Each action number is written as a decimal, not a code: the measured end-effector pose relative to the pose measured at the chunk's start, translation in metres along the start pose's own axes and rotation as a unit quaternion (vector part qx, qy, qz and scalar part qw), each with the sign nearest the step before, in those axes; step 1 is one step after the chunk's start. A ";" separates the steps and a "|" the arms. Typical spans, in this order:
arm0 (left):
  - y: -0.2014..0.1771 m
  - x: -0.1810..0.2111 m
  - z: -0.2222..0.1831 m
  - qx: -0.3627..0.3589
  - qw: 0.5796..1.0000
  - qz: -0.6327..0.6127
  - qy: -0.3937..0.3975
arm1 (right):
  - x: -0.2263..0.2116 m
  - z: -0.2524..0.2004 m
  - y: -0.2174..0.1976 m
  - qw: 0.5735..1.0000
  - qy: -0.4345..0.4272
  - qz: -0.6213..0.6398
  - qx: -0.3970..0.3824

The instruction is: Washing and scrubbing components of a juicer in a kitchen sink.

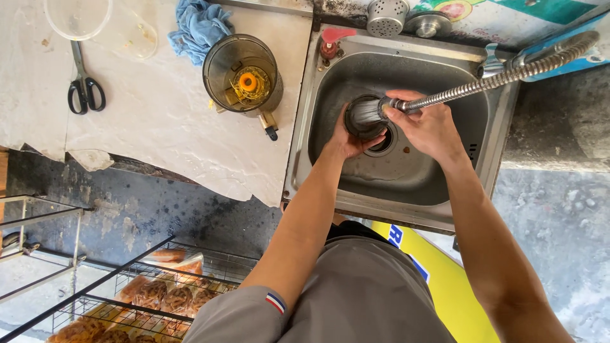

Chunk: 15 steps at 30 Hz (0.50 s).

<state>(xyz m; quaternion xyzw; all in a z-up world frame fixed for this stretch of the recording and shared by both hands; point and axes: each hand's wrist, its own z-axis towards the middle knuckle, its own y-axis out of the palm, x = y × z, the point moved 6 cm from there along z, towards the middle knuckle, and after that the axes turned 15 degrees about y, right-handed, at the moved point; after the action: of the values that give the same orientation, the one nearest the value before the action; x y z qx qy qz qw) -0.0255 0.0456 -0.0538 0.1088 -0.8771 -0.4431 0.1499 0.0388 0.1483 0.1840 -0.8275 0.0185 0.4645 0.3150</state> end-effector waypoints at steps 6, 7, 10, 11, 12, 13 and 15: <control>0.003 0.009 -0.004 0.006 0.999 0.036 0.023 | 0.003 -0.001 0.003 1.000 -0.015 -0.004 -0.014; 0.005 0.009 -0.008 0.010 0.999 0.035 0.015 | 0.001 -0.001 0.003 1.000 -0.006 -0.007 -0.009; 0.010 0.008 -0.014 0.015 0.999 0.043 0.008 | 0.001 -0.001 0.004 1.000 -0.004 -0.001 0.002; 0.011 0.007 -0.015 0.017 0.998 0.051 0.010 | 0.001 -0.001 0.004 1.000 -0.012 0.009 0.006; 0.010 0.008 -0.014 0.017 0.998 0.051 0.011 | 0.004 -0.001 0.007 1.000 -0.013 0.009 0.006; 0.011 0.011 -0.014 0.014 0.999 0.032 0.032 | 0.008 -0.002 0.008 1.000 -0.001 -0.011 0.027; 0.011 0.015 -0.013 0.010 0.998 0.011 0.056 | 0.026 0.001 0.014 0.998 0.009 -0.032 0.046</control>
<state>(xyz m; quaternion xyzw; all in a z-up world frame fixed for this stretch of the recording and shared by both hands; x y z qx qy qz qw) -0.0354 0.0375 -0.0347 0.1255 -0.8730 -0.4256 0.2026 0.0486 0.1444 0.1563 -0.8165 0.0156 0.4454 0.3671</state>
